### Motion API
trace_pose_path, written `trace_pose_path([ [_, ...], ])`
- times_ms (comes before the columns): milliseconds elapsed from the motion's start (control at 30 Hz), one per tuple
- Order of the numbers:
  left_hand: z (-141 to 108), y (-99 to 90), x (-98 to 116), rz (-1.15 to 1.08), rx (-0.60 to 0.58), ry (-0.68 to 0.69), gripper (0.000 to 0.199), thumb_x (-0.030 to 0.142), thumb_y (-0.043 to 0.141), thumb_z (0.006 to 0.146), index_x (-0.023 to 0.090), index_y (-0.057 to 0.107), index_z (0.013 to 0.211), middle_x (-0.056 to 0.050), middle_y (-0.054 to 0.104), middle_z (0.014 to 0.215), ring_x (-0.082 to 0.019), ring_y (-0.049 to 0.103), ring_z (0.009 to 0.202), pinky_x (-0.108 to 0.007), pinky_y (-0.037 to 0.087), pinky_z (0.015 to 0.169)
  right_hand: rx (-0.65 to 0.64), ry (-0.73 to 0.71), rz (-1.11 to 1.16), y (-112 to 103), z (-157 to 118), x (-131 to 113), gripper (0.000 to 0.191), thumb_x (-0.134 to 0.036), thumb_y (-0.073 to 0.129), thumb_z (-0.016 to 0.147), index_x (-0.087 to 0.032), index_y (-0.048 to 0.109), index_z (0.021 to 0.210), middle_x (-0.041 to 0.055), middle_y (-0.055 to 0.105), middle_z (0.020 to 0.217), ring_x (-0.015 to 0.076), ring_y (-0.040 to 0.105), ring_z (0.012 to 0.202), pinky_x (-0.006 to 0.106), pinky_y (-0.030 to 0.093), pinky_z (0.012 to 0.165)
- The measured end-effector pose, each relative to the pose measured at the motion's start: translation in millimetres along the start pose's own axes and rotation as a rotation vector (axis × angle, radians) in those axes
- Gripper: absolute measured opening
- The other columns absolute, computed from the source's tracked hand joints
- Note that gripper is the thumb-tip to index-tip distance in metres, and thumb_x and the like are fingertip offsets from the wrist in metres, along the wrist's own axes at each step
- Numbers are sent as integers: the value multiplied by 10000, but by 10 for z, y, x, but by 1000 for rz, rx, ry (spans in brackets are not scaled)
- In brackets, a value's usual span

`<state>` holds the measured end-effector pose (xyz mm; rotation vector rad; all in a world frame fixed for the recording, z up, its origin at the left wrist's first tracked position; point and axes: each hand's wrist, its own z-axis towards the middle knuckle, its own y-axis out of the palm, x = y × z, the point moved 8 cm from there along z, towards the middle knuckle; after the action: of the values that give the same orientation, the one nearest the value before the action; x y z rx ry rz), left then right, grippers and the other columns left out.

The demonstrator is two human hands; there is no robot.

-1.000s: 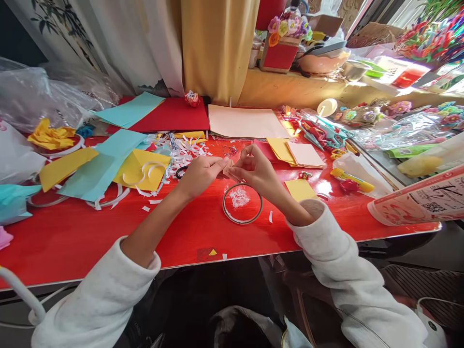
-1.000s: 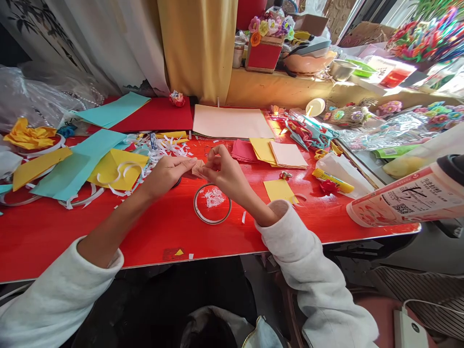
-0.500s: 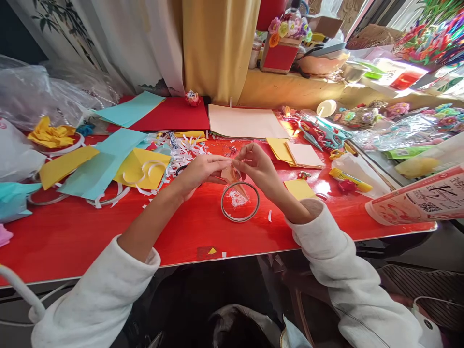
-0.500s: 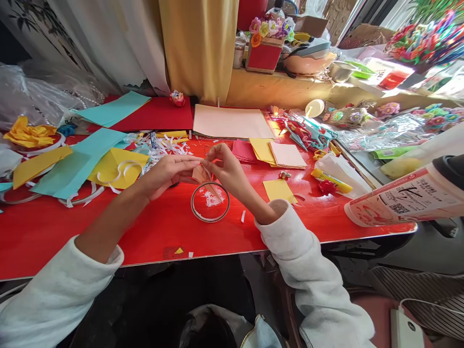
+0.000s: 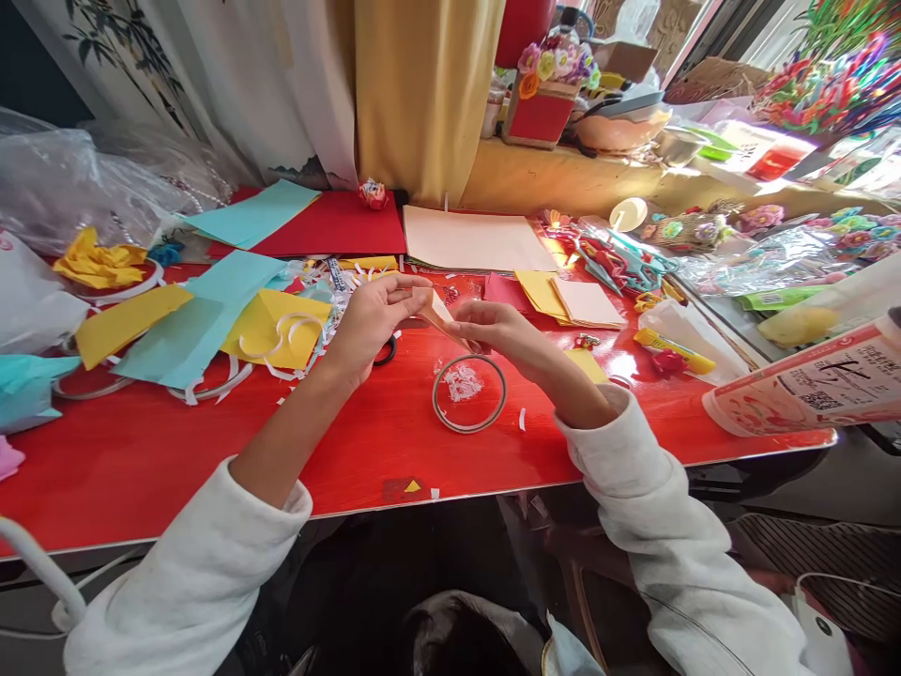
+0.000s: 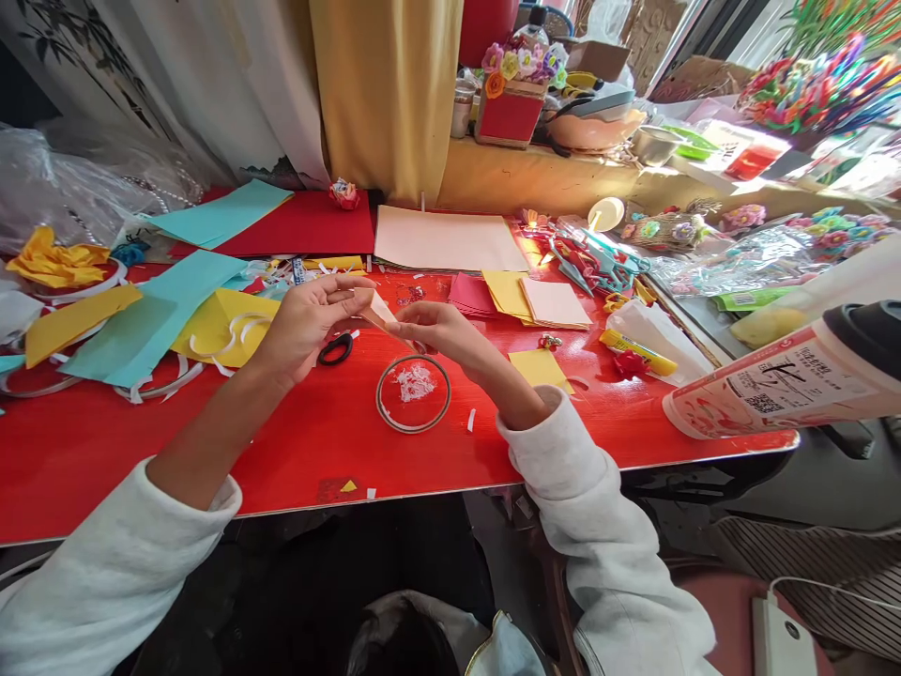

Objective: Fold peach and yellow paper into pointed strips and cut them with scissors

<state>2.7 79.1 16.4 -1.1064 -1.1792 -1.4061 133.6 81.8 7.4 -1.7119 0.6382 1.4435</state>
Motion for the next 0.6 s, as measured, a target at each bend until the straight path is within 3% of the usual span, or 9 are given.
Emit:
trace_pose_path([
  [133, -19, 90, 22, -97, -62, -10, 282, 323, 622, 725, 141, 594, 939, -46, 640, 926, -125, 608, 826, -254, 488, 757, 6, -80, -9, 22, -23, -85, 262, -404, 555, 779, -151, 517, 721, -37, 408, 587, 48, 354, 521, 213, 271, 483],
  [233, -41, 163, 32, 15, -127, 16, 272, 345, 647, 696, 128, 618, 858, -44, 638, 875, -112, 583, 771, -230, 464, 717, 34, -95, 14, 26, -13, -83, 279, -424, 557, 774, -150, 525, 730, -40, 389, 587, 46, 333, 513, 213, 257, 472],
  [433, -47, 138, 20, 185, -78, 55, 227, 345, 648, 692, 122, 614, 720, -7, 582, 667, -71, 486, 586, -198, 394, 587, 46, -105, -28, 21, 1, -69, 297, -428, 564, 766, -134, 540, 733, -44, 374, 580, 43, 313, 518, 214, 234, 470],
  [600, -32, 73, 24, 126, -3, 60, 232, 348, 644, 690, 126, 580, 661, 3, 537, 621, -67, 466, 537, -202, 380, 538, -119, -61, -115, 147, -45, -96, 313, -434, 574, 753, -130, 546, 680, -40, 369, 582, 49, 309, 534, 221, 232, 483],
])
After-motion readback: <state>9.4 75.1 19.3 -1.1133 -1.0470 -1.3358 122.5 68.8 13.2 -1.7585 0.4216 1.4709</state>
